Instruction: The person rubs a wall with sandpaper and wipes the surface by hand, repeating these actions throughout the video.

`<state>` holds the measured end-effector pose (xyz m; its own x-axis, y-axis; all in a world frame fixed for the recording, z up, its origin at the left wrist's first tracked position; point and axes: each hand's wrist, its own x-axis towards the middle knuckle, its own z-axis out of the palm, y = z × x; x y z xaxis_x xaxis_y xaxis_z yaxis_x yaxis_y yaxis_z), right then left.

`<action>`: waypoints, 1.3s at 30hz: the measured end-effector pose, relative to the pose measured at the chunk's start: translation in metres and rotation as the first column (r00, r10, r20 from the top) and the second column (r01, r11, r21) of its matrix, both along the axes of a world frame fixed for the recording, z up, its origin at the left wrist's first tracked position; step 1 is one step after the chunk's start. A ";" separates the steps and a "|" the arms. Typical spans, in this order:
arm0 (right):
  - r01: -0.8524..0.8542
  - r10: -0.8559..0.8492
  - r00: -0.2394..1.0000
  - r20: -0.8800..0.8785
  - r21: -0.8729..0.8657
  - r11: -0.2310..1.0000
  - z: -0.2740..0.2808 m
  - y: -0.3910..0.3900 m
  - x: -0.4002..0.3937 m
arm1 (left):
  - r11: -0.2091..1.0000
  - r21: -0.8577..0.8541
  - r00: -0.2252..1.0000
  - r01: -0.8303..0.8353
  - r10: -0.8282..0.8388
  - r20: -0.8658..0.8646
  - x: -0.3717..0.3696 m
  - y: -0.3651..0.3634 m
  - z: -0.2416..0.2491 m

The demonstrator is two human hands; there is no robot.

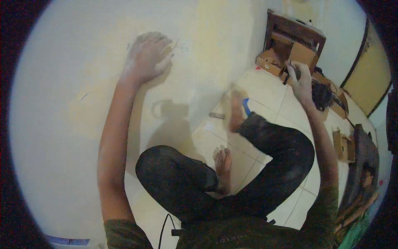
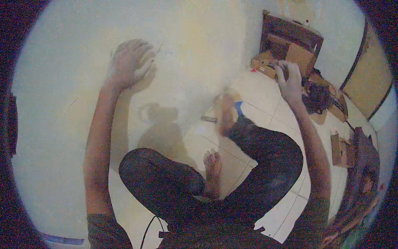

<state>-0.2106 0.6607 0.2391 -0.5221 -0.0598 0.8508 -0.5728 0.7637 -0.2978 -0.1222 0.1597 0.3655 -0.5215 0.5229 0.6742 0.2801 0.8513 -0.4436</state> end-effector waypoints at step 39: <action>0.013 0.435 0.834 0.340 -0.800 0.600 -0.247 -0.385 -0.046 | 0.974 0.212 0.971 -0.079 0.027 0.238 0.048 -0.057 -0.174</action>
<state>-0.2567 0.2756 -0.0084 -0.9057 0.3080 0.2913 -0.3035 0.0087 -0.9528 -0.0737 0.1031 0.1913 -0.6999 0.3442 0.6259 0.3051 0.9363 -0.1737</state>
